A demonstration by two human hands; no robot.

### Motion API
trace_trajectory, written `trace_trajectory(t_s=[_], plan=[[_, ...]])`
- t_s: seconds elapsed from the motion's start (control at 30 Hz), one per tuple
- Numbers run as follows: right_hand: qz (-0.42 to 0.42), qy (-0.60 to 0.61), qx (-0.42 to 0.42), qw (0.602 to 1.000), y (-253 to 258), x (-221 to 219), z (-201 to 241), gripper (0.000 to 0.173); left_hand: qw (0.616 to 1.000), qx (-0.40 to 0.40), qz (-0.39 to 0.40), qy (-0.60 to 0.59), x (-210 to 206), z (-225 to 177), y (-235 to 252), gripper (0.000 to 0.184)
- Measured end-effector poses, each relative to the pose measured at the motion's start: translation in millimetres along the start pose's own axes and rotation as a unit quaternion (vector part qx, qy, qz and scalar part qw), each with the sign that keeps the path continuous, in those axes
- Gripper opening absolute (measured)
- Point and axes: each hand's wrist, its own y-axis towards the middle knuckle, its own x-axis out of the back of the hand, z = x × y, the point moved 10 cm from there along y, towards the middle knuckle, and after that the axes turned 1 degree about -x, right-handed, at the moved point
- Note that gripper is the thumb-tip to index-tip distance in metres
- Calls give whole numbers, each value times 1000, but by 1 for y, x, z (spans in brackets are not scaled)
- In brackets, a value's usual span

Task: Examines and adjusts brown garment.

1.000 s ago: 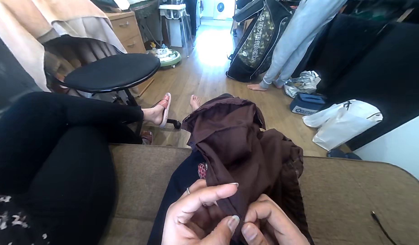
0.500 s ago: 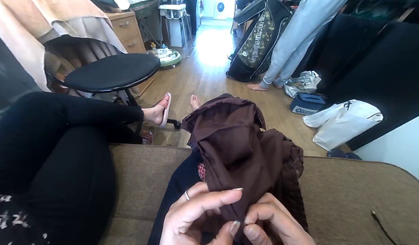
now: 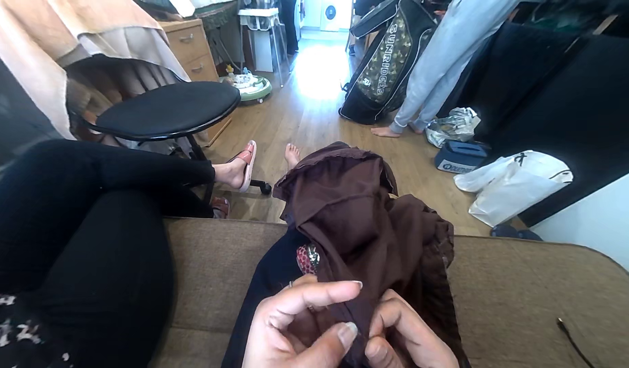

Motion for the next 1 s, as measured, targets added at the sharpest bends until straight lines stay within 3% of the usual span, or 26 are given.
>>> trace_trajectory(t_s=[0.67, 1.0], plan=[[-11, 49, -27, 998, -3, -3, -1, 14, 987, -99, -19, 127, -2, -18, -6, 44], [-15, 13, -1, 1000, 1, 5, 0, 21, 977, -131, 14, 166, -6, -22, -5, 40]])
